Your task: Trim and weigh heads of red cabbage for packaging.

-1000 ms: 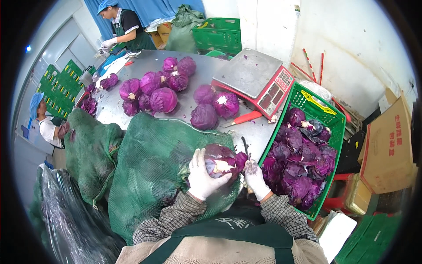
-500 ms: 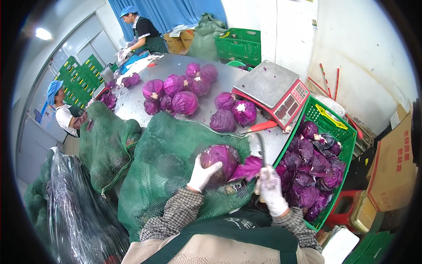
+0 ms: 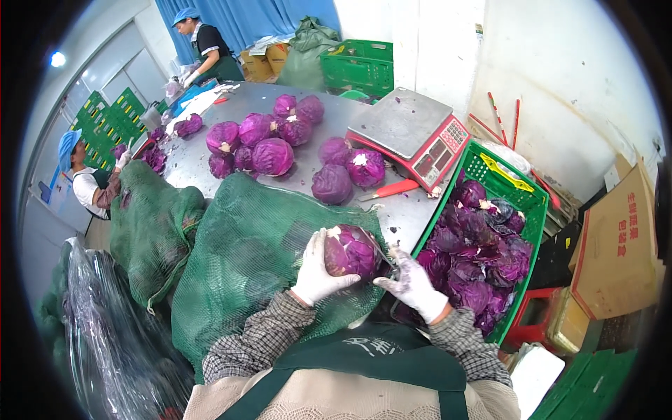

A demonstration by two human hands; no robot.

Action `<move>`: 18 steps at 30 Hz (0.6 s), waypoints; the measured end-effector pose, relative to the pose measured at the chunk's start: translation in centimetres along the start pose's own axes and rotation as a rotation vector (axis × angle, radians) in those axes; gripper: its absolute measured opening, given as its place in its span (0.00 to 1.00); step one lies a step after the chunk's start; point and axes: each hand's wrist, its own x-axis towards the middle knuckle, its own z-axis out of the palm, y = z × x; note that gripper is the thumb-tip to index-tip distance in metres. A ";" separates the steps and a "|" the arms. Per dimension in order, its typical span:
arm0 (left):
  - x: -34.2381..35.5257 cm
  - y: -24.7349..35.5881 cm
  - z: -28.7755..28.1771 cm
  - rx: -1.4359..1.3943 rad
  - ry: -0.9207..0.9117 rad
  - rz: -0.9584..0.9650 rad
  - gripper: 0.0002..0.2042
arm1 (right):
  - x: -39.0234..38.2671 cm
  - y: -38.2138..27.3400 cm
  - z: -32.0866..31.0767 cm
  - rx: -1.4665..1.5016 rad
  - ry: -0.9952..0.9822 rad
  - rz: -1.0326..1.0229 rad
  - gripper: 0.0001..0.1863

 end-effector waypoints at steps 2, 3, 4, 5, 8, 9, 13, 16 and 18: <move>0.0 0.0 0.1 0.015 -0.009 -0.013 0.60 | 0.7 0.1 1.1 -0.168 -0.062 0.104 0.40; 0.1 0.2 0.1 0.022 -0.026 -0.021 0.60 | 0.7 0.2 1.3 -0.164 -0.060 0.099 0.40; -0.1 0.4 0.2 0.009 -0.021 -0.042 0.60 | 0.7 0.4 1.2 -0.179 -0.071 0.123 0.40; -0.2 0.3 0.2 0.016 -0.020 -0.038 0.60 | 0.8 0.0 1.2 -0.193 -0.080 0.148 0.39; 0.0 0.3 0.0 0.003 -0.008 -0.074 0.61 | 1.1 -1.5 1.8 -0.404 -0.060 0.103 0.36; 0.1 0.1 0.1 0.001 -0.011 -0.067 0.61 | 1.2 -1.7 1.9 -0.447 -0.033 0.086 0.34; -0.8 0.0 0.8 0.016 0.036 -0.045 0.60 | 1.8 -2.4 1.7 -0.467 -0.096 0.238 0.27; -1.6 1.2 1.1 0.073 0.079 -0.027 0.59 | 3.1 4.0 1.8 -0.367 0.283 0.134 0.14; -2.8 1.1 0.9 0.108 0.059 0.103 0.59 | 4.7 6.9 -3.0 -0.430 0.449 0.004 0.08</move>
